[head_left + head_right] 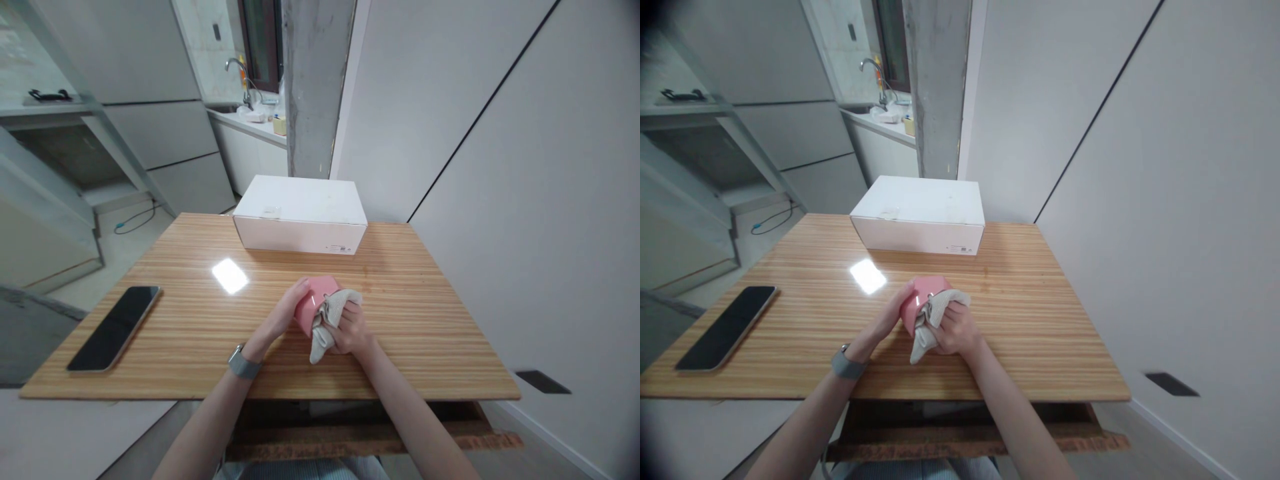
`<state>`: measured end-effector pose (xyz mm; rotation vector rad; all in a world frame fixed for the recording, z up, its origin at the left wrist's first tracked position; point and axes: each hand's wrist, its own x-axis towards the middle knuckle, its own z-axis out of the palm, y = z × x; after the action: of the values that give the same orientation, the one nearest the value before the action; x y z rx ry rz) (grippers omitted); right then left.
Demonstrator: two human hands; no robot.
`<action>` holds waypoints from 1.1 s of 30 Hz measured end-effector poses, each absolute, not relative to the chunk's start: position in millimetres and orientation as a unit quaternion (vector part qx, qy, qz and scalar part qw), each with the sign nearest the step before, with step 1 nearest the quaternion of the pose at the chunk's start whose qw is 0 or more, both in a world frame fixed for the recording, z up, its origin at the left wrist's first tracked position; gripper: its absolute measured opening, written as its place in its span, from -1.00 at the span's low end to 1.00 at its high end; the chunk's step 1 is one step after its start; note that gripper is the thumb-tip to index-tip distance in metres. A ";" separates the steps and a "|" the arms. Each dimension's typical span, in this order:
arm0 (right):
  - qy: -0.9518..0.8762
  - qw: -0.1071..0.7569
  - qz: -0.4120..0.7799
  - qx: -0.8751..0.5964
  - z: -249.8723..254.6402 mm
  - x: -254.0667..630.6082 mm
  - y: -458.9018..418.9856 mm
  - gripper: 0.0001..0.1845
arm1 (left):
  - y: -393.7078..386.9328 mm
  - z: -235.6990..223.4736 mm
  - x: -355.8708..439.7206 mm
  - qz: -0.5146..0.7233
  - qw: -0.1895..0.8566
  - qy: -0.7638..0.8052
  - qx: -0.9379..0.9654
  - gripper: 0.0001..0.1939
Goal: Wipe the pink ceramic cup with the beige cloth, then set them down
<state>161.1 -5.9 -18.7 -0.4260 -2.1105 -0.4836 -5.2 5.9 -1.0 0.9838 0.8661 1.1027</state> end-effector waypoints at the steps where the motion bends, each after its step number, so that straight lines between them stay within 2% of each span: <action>1: -0.853 0.453 -0.189 -0.178 -19.2 161.9 -5.7 -0.75 | 4.9 2.0 -4.8 0.480 0.655 0.378 0.446 -0.67; 7: -0.845 0.480 -0.130 -0.196 -27.0 170.4 -4.7 -0.78 | -1.8 10.6 -2.9 0.449 0.590 0.366 0.563 -0.59; 14: -0.798 0.550 -0.092 -0.228 -25.8 167.6 -4.8 -0.82 | -0.5 3.9 -8.5 0.451 0.631 0.307 0.552 -0.59; 17: -0.813 0.528 -0.098 -0.227 -24.7 165.7 -4.8 -0.82 | 4.0 -3.0 -6.7 0.471 0.644 0.314 0.515 -0.66; 20: -0.836 0.496 -0.135 -0.190 -24.7 163.9 -5.6 -0.78 | 6.6 -5.9 -3.9 0.504 0.619 0.364 0.480 -0.62; 25: -0.861 0.453 -0.155 -0.173 -25.1 162.9 -5.7 -0.74 | 3.6 3.3 -3.9 0.478 0.564 0.399 0.543 -0.67; 30: -0.856 0.454 -0.148 -0.198 -27.9 169.0 -3.5 -0.72 | 0.9 8.7 -2.7 0.451 0.546 0.395 0.585 -0.58; 33: -0.838 0.480 -0.133 -0.222 -29.6 172.3 -2.3 -0.75 | -1.0 12.0 -3.2 0.446 0.577 0.360 0.582 -0.59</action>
<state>172.3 -2.3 -29.6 -0.5405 -2.0445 -0.3252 -3.2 -1.0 12.0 1.3610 0.8433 1.0433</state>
